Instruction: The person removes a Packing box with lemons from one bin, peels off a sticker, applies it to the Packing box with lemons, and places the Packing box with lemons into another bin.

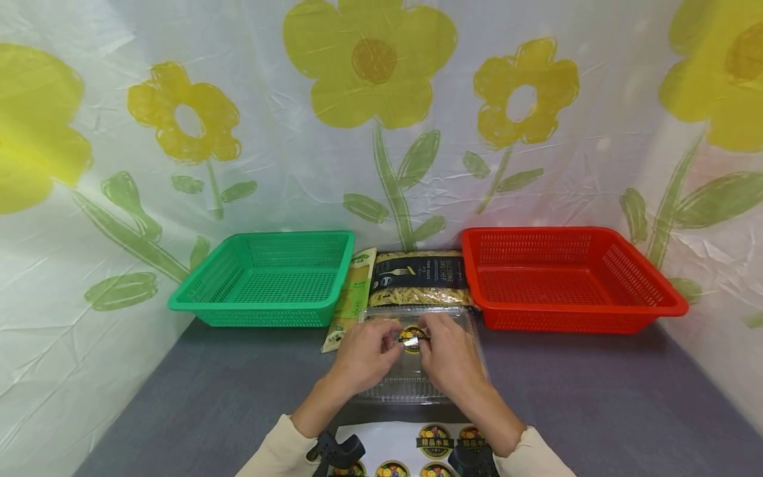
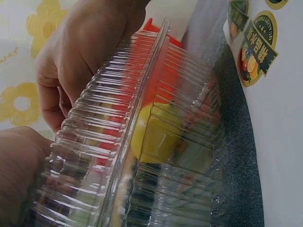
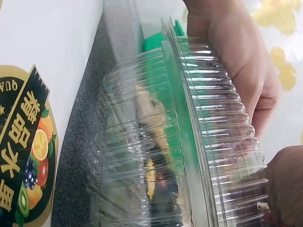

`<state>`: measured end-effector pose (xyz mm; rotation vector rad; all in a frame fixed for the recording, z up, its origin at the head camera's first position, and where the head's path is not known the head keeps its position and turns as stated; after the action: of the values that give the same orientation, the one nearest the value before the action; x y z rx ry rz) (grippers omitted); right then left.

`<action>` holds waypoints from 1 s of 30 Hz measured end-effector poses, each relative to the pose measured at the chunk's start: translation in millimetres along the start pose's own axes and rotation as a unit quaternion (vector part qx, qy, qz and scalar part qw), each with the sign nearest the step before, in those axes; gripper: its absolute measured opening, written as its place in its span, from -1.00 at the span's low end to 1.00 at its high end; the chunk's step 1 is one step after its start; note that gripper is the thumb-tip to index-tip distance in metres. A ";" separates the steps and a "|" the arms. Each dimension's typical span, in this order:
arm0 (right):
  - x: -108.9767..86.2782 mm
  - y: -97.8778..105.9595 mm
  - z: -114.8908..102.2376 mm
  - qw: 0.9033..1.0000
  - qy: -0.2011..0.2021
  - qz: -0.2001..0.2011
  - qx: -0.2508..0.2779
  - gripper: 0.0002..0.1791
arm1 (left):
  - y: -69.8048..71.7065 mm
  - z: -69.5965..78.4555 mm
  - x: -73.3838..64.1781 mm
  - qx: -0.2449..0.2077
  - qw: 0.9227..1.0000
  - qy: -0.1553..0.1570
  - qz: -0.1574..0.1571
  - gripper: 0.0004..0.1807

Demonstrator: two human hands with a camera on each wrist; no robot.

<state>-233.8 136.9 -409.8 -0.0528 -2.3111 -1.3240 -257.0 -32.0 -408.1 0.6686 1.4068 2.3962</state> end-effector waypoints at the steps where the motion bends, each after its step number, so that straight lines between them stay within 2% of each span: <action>1: 0.0 0.3 0.1 1.000 0.005 0.001 -0.004 -0.74 | 0.0 0.3 0.3 0.002 1.000 -0.001 0.000 -0.75; 6: 0.1 0.7 0.5 1.000 0.020 -0.004 -0.021 -0.87 | 0.3 1.7 1.0 0.005 1.000 -0.004 0.005 -0.76; 14: 0.5 0.0 0.7 0.999 0.013 -0.032 -0.034 -0.90 | -0.6 2.0 0.4 -0.003 1.000 -0.005 0.012 -0.80; 20: 0.6 1.2 -0.3 0.998 0.008 -0.047 -0.041 -0.84 | -0.9 0.9 -0.1 -0.003 1.000 -0.009 0.014 -0.82; 26: 0.9 0.9 -0.1 0.997 0.003 -0.059 -0.040 -0.77 | -0.4 -0.9 -2.0 -0.013 0.999 -0.026 0.020 -0.84; 30: 1.8 2.3 1.2 0.998 -0.006 -0.064 -0.004 -0.65 | 0.6 -1.9 -3.4 -0.022 0.999 -0.038 0.020 -0.85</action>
<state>-235.3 138.7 -407.7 0.0867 -2.3532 -1.3991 -255.2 -35.3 -409.2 0.7735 1.3198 2.3974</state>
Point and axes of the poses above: each hand's wrist, its own x-axis towards the middle knuckle, its own y-axis out of the back of the hand, z = x × y, the point moved 1 cm from there along x, towards the middle knuckle, and after that the axes turned 8 degrees about -z, right-handed, at the moved point
